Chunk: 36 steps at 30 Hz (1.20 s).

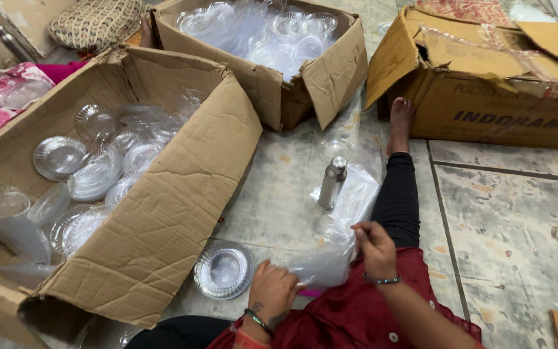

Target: The person sits on the floor and uses a pink marker to draw circles on clear plastic plates. They pick up plates from a cardboard box, mark them, and place them on the floor.

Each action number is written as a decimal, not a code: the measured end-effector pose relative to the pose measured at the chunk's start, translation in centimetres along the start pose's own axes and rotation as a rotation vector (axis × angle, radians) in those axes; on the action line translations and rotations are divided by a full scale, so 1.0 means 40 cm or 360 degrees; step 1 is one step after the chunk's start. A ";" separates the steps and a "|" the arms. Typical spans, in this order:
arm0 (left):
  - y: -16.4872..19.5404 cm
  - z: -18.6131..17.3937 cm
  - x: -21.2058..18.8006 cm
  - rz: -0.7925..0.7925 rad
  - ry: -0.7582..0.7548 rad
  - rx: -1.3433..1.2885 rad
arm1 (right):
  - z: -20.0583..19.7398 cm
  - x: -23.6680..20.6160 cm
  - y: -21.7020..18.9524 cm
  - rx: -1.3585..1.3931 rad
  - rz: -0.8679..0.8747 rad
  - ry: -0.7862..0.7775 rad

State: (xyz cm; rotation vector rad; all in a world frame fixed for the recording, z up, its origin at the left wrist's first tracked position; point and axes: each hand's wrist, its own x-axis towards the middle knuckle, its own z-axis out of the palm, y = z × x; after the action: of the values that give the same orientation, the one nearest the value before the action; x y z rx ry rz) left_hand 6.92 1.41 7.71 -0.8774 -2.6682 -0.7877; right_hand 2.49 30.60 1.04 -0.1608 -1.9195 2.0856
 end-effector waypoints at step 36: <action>-0.014 0.029 0.012 -0.0512 0.0898 -0.0510 | 0.288 0.071 -0.033 -0.1598 -0.1411 -0.1085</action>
State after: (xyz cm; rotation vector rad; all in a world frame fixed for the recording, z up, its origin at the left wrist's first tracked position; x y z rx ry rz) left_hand 6.14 1.92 6.67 -0.2162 -2.2243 -1.3325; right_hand -3.27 20.51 3.82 1.0926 -2.5253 0.5179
